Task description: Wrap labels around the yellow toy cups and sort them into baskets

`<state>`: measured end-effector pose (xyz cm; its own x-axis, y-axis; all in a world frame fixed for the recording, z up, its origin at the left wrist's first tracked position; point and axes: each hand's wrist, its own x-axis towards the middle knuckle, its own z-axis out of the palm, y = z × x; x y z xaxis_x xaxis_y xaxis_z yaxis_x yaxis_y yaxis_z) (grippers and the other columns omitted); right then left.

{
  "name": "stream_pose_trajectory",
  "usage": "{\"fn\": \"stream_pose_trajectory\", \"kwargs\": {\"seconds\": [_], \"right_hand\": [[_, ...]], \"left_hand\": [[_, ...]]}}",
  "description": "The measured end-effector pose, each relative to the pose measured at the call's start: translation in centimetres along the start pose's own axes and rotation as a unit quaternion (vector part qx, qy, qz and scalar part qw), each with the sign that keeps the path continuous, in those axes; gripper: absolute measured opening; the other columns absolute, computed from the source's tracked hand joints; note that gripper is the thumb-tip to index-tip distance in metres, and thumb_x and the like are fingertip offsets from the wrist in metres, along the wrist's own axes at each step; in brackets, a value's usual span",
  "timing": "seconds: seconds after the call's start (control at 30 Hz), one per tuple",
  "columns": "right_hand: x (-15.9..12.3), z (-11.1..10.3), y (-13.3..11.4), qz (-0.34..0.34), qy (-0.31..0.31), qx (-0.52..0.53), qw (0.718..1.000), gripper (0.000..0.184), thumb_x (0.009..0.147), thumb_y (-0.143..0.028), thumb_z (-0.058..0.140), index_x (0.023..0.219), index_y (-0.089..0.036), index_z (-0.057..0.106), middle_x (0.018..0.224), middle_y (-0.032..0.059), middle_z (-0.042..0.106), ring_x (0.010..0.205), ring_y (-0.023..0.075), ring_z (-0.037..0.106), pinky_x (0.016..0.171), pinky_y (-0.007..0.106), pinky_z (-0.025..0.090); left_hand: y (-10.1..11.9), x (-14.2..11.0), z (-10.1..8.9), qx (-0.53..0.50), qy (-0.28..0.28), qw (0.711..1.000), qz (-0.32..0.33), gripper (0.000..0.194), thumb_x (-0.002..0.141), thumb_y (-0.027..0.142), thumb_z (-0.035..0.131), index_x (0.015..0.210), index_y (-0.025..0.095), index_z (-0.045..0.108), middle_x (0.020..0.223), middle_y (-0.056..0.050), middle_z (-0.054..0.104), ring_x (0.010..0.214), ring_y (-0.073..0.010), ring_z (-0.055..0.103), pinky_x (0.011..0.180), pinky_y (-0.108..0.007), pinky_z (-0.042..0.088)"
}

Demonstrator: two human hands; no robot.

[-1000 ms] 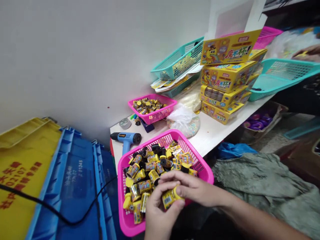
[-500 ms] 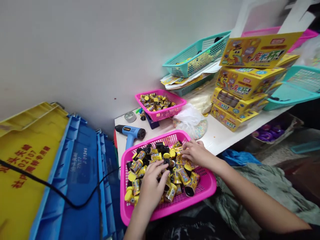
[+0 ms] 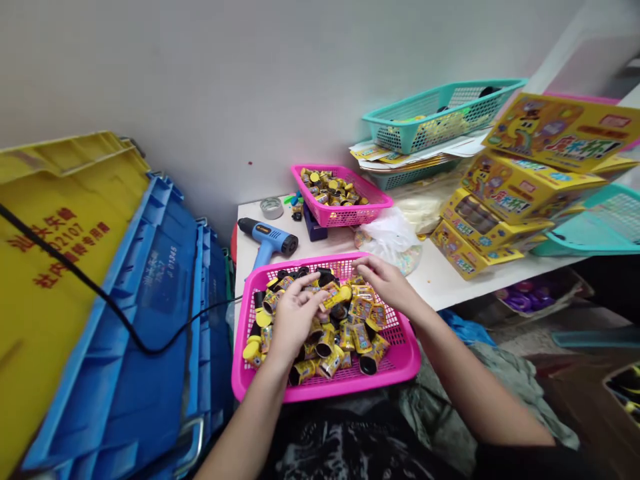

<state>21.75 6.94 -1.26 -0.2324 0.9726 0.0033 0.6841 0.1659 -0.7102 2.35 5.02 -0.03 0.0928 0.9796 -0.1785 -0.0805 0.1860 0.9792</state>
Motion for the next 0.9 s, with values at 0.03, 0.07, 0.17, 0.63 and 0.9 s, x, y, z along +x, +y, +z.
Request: {"fn": "stream_pose_trajectory", "kwargs": {"seconds": [0.03, 0.07, 0.17, 0.63, 0.9], "right_hand": [[0.9, 0.5, 0.6, 0.002, -0.030, -0.068, 0.997, 0.027, 0.094, -0.021, 0.037, 0.113, -0.017, 0.056, 0.106, 0.0098, 0.065, 0.101, 0.0208, 0.059, 0.086, 0.034, 0.044], [1.7, 1.0, 1.1, 0.001, -0.063, -0.112, 0.992, 0.023, 0.088, -0.017, 0.046, 0.108, -0.018, 0.059, 0.106, 0.0097, 0.066, 0.103, 0.0229, 0.058, 0.087, 0.035, 0.043], [3.1, 2.6, 2.1, -0.002, -0.144, -0.177, 0.974, 0.034, 0.070, -0.010, 0.062, 0.104, -0.018, 0.060, 0.100, 0.0105, 0.067, 0.096, 0.0275, 0.060, 0.083, 0.037, 0.043], [2.8, 1.0, 1.8, -0.092, -0.200, -0.351, 0.910, 0.030, 0.084, -0.013, 0.050, 0.110, -0.012, 0.064, 0.109, 0.0173, 0.064, 0.106, 0.0286, 0.051, 0.089, 0.038, 0.037], [2.1, 3.3, 1.6, -0.108, -0.196, -0.286, 0.932, 0.030, 0.072, -0.006, 0.052, 0.098, -0.016, 0.064, 0.099, 0.0128, 0.068, 0.099, 0.0280, 0.055, 0.083, 0.038, 0.038]], "left_hand": [[-0.1, -0.1, -0.8, 0.007, 0.009, 1.000, -0.001, 0.045, 0.068, 0.031, 0.074, 0.109, 0.014, 0.065, 0.054, 0.006, 0.059, 0.049, -0.0094, 0.057, 0.052, -0.021, 0.048], [-0.3, -0.2, -1.6, 0.017, 0.018, 1.000, 0.001, 0.040, 0.068, 0.033, 0.074, 0.103, 0.014, 0.068, 0.054, 0.005, 0.061, 0.050, -0.0100, 0.058, 0.053, -0.021, 0.048], [-1.0, -0.9, -3.3, 0.052, 0.058, 0.997, 0.024, 0.025, 0.068, 0.035, 0.074, 0.081, 0.014, 0.073, 0.058, 0.001, 0.065, 0.054, -0.0108, 0.058, 0.054, -0.021, 0.048], [-2.0, -2.7, -5.3, 0.111, 0.070, 0.986, 0.107, 0.020, 0.077, 0.034, 0.066, 0.084, 0.020, 0.078, 0.087, -0.004, 0.078, 0.084, -0.0250, 0.072, 0.078, -0.035, 0.056], [-2.2, -2.8, -5.0, 0.155, 0.048, 0.979, 0.121, 0.020, 0.081, 0.032, 0.063, 0.085, 0.020, 0.078, 0.088, -0.005, 0.077, 0.085, -0.0237, 0.072, 0.079, -0.034, 0.056]]}}
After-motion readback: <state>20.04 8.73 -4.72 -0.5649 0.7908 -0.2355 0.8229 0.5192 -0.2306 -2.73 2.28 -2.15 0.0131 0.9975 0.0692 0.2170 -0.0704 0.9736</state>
